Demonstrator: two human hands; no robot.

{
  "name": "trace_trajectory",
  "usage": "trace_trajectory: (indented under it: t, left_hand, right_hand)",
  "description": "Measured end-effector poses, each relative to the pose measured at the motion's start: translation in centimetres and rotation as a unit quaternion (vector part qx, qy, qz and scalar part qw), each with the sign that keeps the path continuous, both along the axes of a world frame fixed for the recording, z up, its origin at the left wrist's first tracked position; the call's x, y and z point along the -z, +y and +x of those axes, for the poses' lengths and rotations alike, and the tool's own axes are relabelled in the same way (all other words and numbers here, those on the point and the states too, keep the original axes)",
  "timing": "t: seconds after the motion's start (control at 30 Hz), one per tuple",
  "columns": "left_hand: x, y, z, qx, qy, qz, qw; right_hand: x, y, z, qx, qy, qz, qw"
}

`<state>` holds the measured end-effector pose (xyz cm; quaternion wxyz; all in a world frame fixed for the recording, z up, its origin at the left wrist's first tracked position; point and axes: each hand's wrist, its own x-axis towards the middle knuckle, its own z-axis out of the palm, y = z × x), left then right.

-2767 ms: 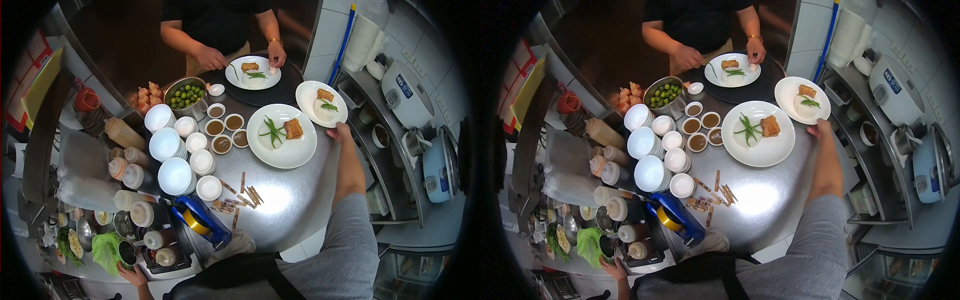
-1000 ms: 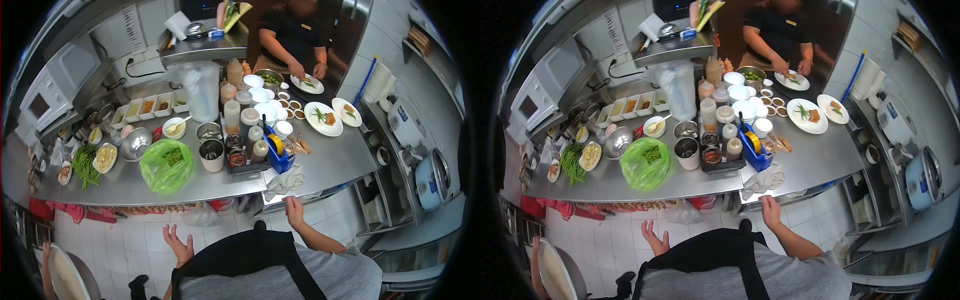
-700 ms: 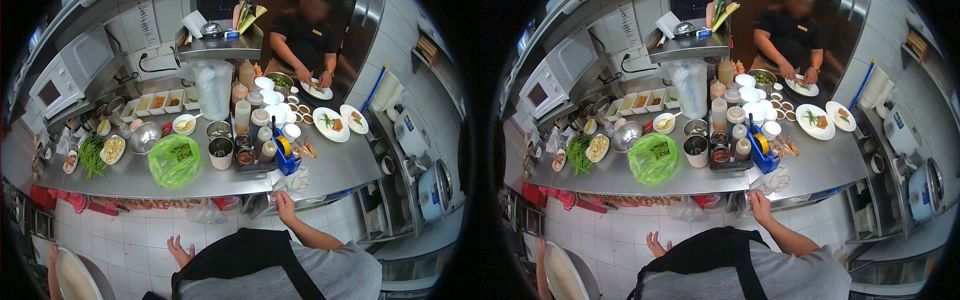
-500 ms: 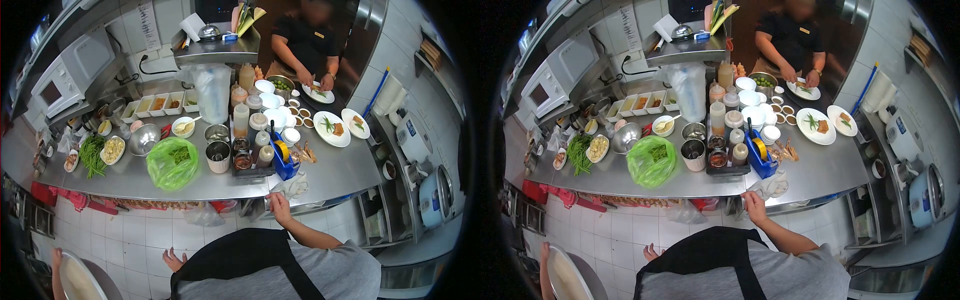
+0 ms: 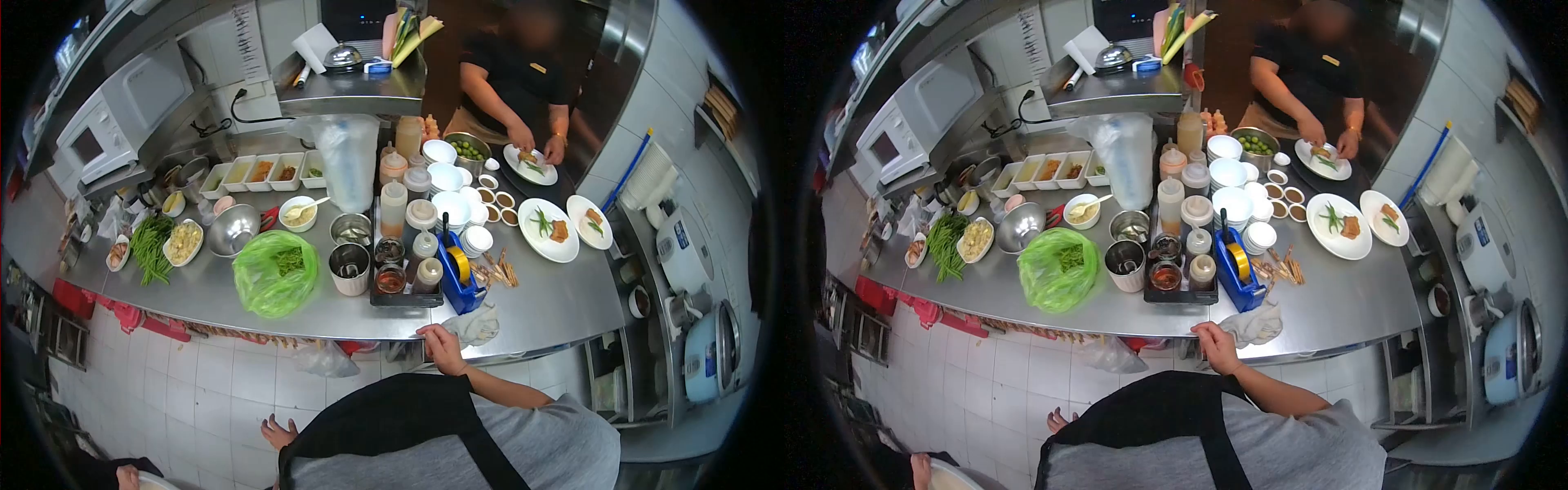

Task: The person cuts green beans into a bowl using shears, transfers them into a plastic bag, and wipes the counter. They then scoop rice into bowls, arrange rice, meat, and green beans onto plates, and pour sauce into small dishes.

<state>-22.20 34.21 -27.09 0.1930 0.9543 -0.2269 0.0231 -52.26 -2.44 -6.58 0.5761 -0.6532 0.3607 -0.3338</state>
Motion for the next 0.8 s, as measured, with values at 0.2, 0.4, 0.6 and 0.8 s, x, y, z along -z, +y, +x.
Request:
trace_trajectory:
  t: [0.2, 0.4, 0.6, 0.8]
  left_hand:
    - [-1.4, 0.5, -2.5, -0.024, 0.001, -0.011, 1.000]
    - [4.6, 2.0, -5.9, 0.010, 0.351, -0.050, 0.935]
    - [-2.1, -0.8, -4.6, 0.152, 0.529, 0.049, 0.833]
    - [-11.2, -6.4, 9.0, -0.072, 0.450, -0.382, 0.804]
  right_hand:
    - [-0.8, -0.8, 1.7, -0.090, 0.032, -0.068, 0.993]
    - [0.0, -1.7, 4.7, -0.205, 0.030, -0.079, 0.975]
    - [-3.1, -0.5, 9.8, -0.303, 0.032, -0.086, 0.948]
    - [-5.8, 0.5, 16.2, -0.358, 0.025, -0.076, 0.930]
